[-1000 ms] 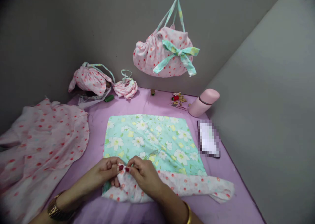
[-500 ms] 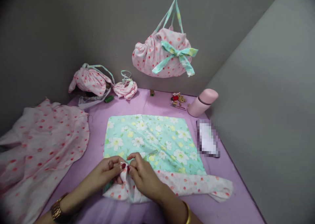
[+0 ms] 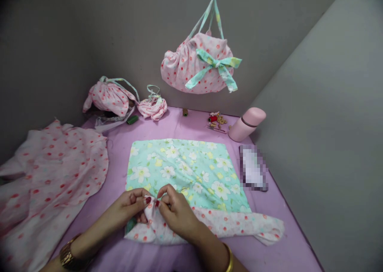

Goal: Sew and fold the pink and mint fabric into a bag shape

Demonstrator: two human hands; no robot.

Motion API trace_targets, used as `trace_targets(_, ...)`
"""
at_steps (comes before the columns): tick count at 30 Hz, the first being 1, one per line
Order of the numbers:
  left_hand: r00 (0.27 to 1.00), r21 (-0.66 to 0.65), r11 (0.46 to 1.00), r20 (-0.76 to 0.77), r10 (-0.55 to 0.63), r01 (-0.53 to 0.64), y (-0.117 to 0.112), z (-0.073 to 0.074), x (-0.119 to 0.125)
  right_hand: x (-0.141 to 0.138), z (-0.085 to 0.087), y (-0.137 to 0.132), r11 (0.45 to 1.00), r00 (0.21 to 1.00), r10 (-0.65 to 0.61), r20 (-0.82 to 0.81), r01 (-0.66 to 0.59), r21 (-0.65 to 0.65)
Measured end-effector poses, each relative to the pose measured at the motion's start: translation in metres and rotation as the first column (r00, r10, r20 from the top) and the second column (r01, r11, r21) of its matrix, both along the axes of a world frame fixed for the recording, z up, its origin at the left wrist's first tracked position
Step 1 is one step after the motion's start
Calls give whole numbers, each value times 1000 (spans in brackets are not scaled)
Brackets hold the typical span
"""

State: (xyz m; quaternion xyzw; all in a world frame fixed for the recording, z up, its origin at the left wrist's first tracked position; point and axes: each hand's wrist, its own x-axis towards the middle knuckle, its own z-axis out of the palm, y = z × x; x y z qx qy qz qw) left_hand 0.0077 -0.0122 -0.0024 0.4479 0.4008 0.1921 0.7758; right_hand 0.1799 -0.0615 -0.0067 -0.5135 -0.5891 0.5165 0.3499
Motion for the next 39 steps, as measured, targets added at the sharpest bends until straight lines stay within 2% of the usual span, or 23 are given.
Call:
trace_targets(6,1000,-16,1000,-4,8,-8,1,3,1,4,1,1,998,999,-15,-49,12,-56)
trace_targets(12,1000,-17,1000,-9,14,-14,1,5,0,6,2,2,1000,999,-3,38,3,-6)
trace_targets(21,1000,-19,1000,8,1,0,1,4,1,6,7,4,988,977,58,203,-86,132)
trace_targets(28,1000,-22,1000,8,18,-18,1,3,-1,12,7,3,993,988,113,102,-116,19)
trace_targets(32,1000,-16,1000,15,8,-7,1,3,0,10,7,2,994,995,101,22,-99,-54)
trace_targets(39,1000,-19,1000,-2,23,-23,2,3,0,11,6,1,997,998,59,15,-58,-43)
